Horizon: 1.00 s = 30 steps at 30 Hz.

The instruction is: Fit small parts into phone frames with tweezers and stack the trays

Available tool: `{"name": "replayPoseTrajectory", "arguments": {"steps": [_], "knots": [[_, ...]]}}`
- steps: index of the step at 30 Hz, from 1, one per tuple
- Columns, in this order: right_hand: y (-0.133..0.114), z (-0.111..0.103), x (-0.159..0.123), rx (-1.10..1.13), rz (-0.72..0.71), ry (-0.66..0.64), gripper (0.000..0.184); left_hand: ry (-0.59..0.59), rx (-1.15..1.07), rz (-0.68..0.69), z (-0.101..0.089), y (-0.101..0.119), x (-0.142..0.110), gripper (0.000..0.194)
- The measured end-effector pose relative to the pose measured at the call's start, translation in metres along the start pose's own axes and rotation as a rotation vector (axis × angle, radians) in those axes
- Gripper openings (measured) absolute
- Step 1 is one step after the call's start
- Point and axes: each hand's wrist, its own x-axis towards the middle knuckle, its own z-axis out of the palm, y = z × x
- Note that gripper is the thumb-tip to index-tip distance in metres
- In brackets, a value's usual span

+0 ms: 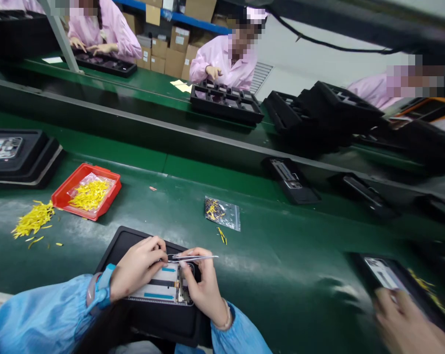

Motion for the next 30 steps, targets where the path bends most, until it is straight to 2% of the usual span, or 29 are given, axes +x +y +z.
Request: {"name": "replayPoseTrajectory", "arguments": {"steps": [8,15,25,30], "knots": [[-0.0033,-0.0085,0.0071,-0.008,-0.1,-0.15,0.018,-0.005,0.0,0.012,-0.0019,-0.0015,-0.0026,0.016],[-0.005,-0.0097,0.0058,0.029,-0.055,-0.122,0.018,-0.002,0.015,0.012,-0.0027,-0.0015,-0.0039,0.018],[-0.007,-0.0107,0.0053,-0.001,-0.057,-0.173,0.02,0.04,0.015,0.063,-0.0017,-0.0024,-0.0052,0.022],[-0.0083,-0.0105,0.0069,0.022,-0.015,-0.144,0.017,0.056,0.004,0.094,-0.0032,-0.0024,-0.0059,0.027]]}}
